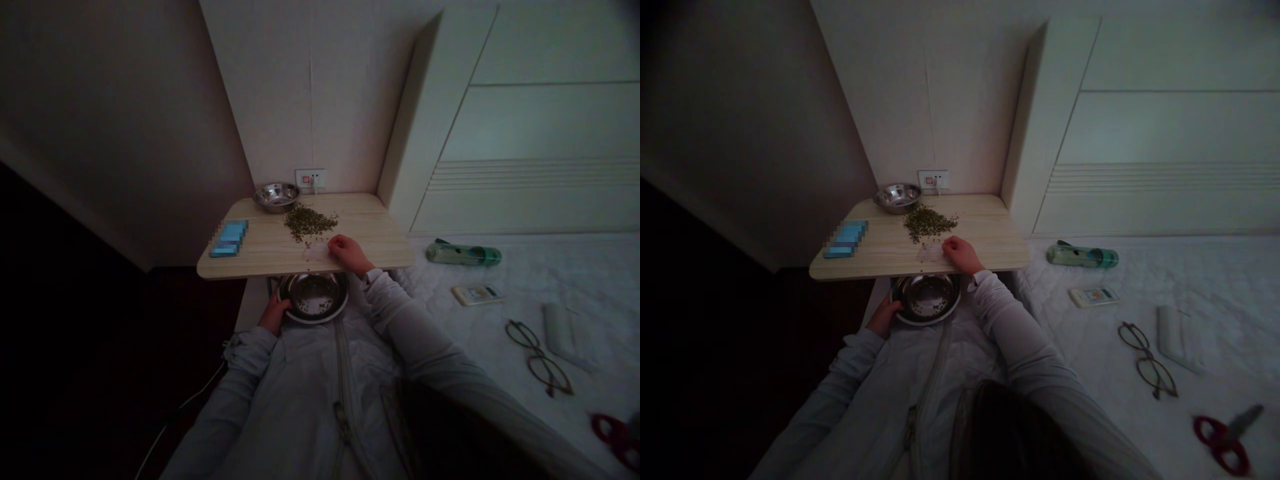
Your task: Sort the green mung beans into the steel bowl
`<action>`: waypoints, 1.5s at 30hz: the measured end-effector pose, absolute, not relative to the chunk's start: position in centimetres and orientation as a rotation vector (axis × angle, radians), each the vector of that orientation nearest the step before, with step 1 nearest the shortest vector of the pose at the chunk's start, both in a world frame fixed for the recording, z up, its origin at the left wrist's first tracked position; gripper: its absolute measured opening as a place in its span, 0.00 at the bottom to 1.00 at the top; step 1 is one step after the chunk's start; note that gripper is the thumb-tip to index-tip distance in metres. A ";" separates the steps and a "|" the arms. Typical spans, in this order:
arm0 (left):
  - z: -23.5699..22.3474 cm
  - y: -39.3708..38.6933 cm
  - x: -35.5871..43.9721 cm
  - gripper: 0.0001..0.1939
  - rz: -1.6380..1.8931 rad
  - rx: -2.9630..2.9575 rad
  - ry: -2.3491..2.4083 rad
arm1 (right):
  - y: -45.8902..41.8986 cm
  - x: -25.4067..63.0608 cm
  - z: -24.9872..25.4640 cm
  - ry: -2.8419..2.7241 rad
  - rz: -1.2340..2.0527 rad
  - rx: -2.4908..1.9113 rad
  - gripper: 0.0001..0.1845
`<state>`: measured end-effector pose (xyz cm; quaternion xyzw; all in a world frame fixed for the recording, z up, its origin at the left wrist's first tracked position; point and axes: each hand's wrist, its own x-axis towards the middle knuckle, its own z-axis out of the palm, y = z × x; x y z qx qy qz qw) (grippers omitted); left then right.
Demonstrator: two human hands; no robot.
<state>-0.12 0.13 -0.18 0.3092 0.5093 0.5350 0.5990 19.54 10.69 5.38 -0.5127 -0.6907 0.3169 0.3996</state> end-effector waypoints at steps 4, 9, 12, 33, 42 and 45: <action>-0.2 0.1 -0.1 0.28 1.228 0.716 1.182 | 10.6 19.5 5.4 -1.772 0.812 -1.300 0.09; 0.0 0.0 0.0 0.29 1.226 0.709 1.184 | 10.5 19.4 5.6 -1.818 0.746 -1.359 0.09; 0.1 0.0 0.0 0.29 1.233 0.704 1.202 | 10.4 19.4 5.6 -1.835 0.746 -1.384 0.09; 0.5 -0.3 0.2 0.30 1.202 0.691 1.228 | 10.5 19.5 5.7 -1.830 0.833 -1.337 0.09; 0.6 -0.2 0.2 0.31 1.217 0.684 1.215 | 10.3 19.5 5.9 -1.863 0.908 -1.287 0.09; 0.5 -0.2 0.1 0.31 1.222 0.694 1.213 | 10.4 19.5 5.7 -1.876 0.896 -1.270 0.09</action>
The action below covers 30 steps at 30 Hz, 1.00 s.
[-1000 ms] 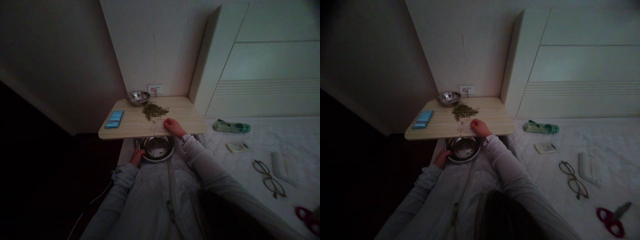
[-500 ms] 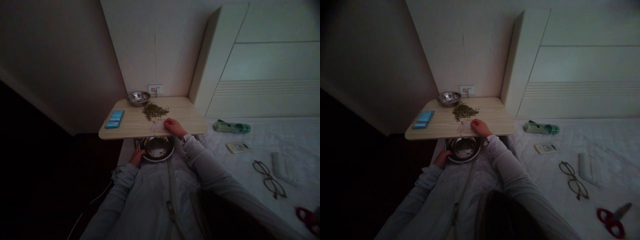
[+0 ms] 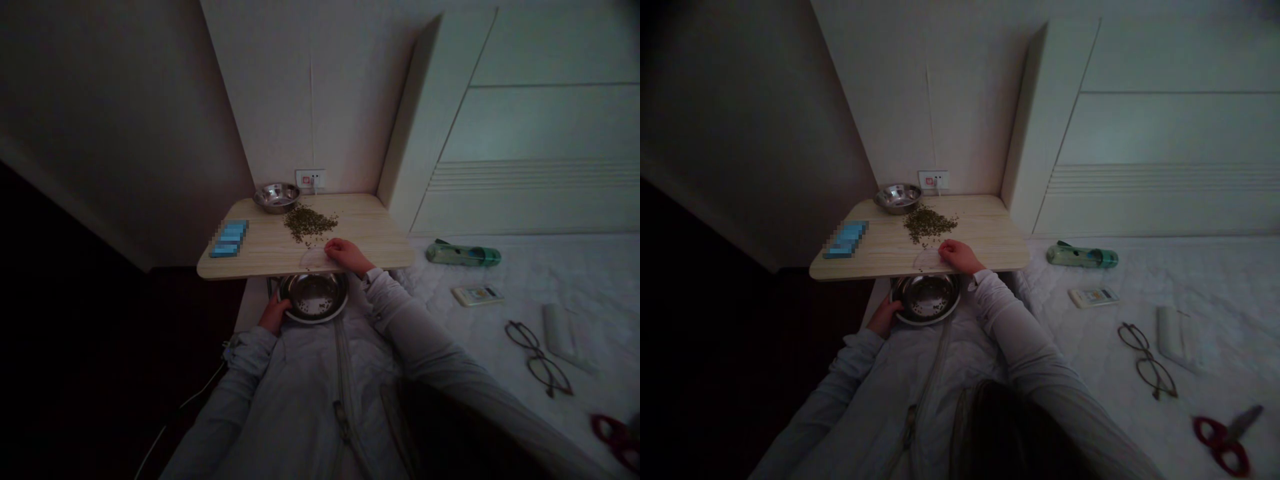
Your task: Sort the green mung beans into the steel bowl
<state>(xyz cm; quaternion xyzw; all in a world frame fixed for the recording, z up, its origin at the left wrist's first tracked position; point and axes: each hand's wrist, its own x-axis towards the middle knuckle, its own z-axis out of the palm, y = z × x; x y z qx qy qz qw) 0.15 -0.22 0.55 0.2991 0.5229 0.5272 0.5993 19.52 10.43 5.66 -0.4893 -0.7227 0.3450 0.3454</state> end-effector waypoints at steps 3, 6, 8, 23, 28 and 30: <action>0.5 -0.2 0.1 0.31 1.219 0.697 1.209 | 10.5 19.5 5.5 -1.886 0.882 -1.265 0.09; 0.3 -0.1 0.1 0.30 1.213 0.688 1.205 | 10.5 19.5 5.6 -1.887 0.882 -1.271 0.09; 0.1 0.0 0.0 0.29 1.218 0.676 1.203 | 10.4 19.5 5.8 -1.895 0.879 -1.276 0.09; -0.2 0.1 -0.1 0.26 1.235 0.715 1.192 | 10.1 19.6 5.9 -1.874 0.979 -1.244 0.10; -0.1 0.1 -0.1 0.27 1.247 0.709 1.195 | 10.2 19.7 5.7 -1.858 0.996 -1.233 0.11; -0.1 0.1 -0.1 0.28 1.252 0.719 1.180 | 10.4 19.7 5.7 -1.834 1.022 -1.206 0.11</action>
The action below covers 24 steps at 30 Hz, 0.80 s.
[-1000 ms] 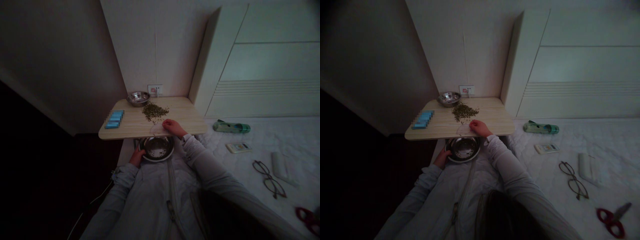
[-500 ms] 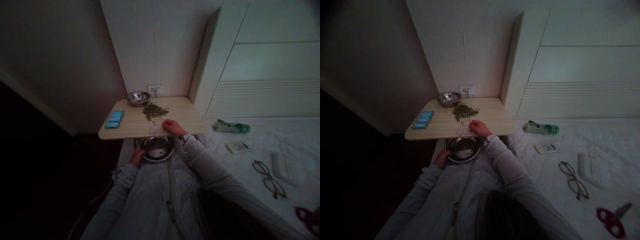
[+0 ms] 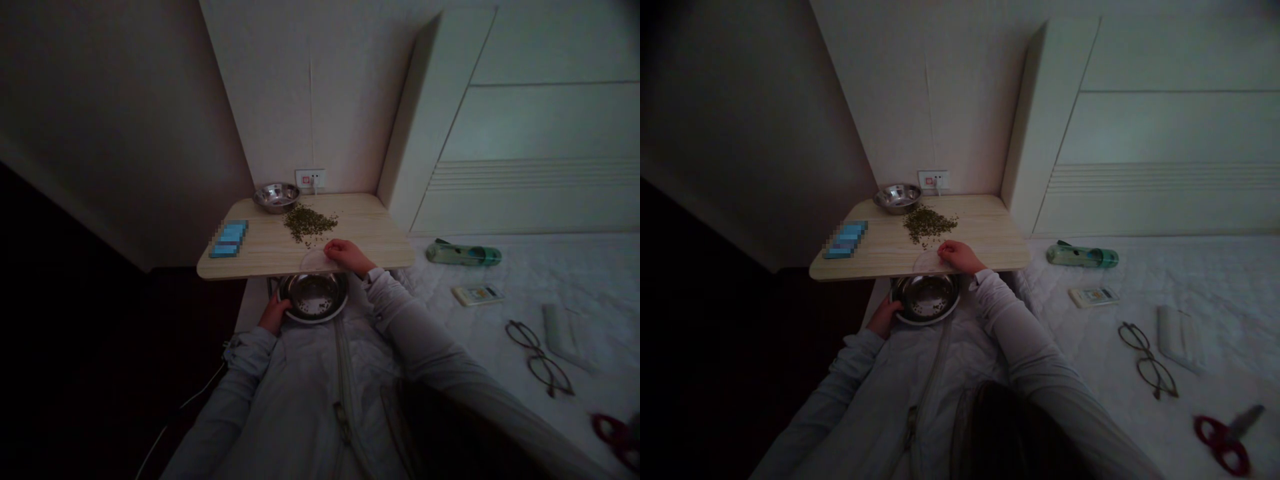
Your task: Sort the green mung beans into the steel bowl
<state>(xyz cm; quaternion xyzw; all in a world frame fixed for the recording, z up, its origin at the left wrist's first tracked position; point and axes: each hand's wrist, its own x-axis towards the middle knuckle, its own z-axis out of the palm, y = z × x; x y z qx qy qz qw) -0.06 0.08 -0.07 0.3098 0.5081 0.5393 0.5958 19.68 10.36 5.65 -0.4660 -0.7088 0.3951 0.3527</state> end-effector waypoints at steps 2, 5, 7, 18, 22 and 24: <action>0.0 0.1 -0.1 0.29 1.251 0.719 1.183 | 10.6 19.8 5.6 -1.742 1.037 -1.169 0.11; 0.0 0.0 0.0 0.29 1.242 0.693 1.200 | 11.3 20.1 5.3 -1.481 0.956 -1.156 0.11; 0.1 0.0 0.0 0.29 1.235 0.679 1.194 | 11.7 20.3 5.1 -1.331 0.898 -1.172 0.12; 0.7 -0.3 0.3 0.29 1.231 0.677 1.202 | 11.7 19.5 5.4 -1.521 0.677 -1.428 0.15; 0.7 -0.3 0.3 0.29 1.242 0.681 1.195 | 11.6 19.3 5.6 -1.569 0.632 -1.476 0.16; 0.6 -0.2 0.3 0.28 1.253 0.682 1.191 | 11.7 19.2 5.6 -1.582 0.612 -1.489 0.16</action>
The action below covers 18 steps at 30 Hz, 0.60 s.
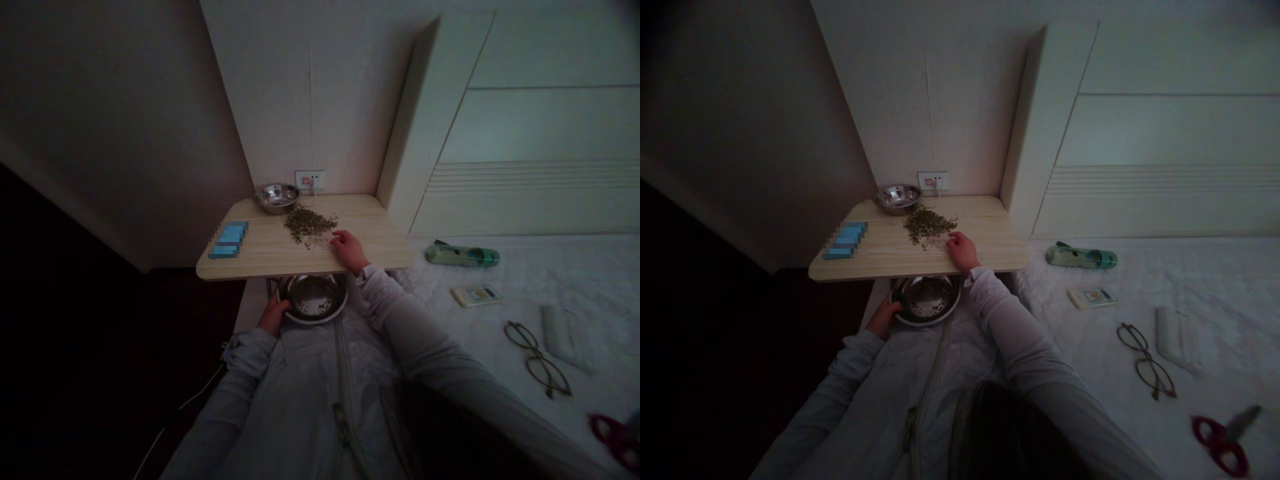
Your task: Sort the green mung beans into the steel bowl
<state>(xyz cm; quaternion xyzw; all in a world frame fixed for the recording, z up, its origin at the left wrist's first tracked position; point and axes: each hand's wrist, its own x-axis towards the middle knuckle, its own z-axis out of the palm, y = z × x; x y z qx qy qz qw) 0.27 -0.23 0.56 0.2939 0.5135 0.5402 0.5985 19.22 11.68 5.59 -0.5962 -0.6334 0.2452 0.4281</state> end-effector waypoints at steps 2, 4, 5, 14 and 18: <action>0.4 -0.2 0.2 0.28 1.266 0.689 1.186 | 11.7 19.2 5.5 -1.599 0.608 -1.489 0.16; 0.3 -0.1 0.2 0.26 1.282 0.703 1.192 | 11.8 19.2 5.5 -1.615 0.634 -1.472 0.16; 0.2 -0.1 0.1 0.26 1.286 0.708 1.197 | 11.8 19.2 5.5 -1.618 0.647 -1.464 0.16; -0.1 0.0 -0.1 0.24 1.264 0.715 1.226 | 11.8 19.5 5.3 -1.612 0.763 -1.359 0.14; 0.0 0.0 0.0 0.27 1.276 0.698 1.205 | 12.0 19.6 5.1 -1.589 0.788 -1.326 0.14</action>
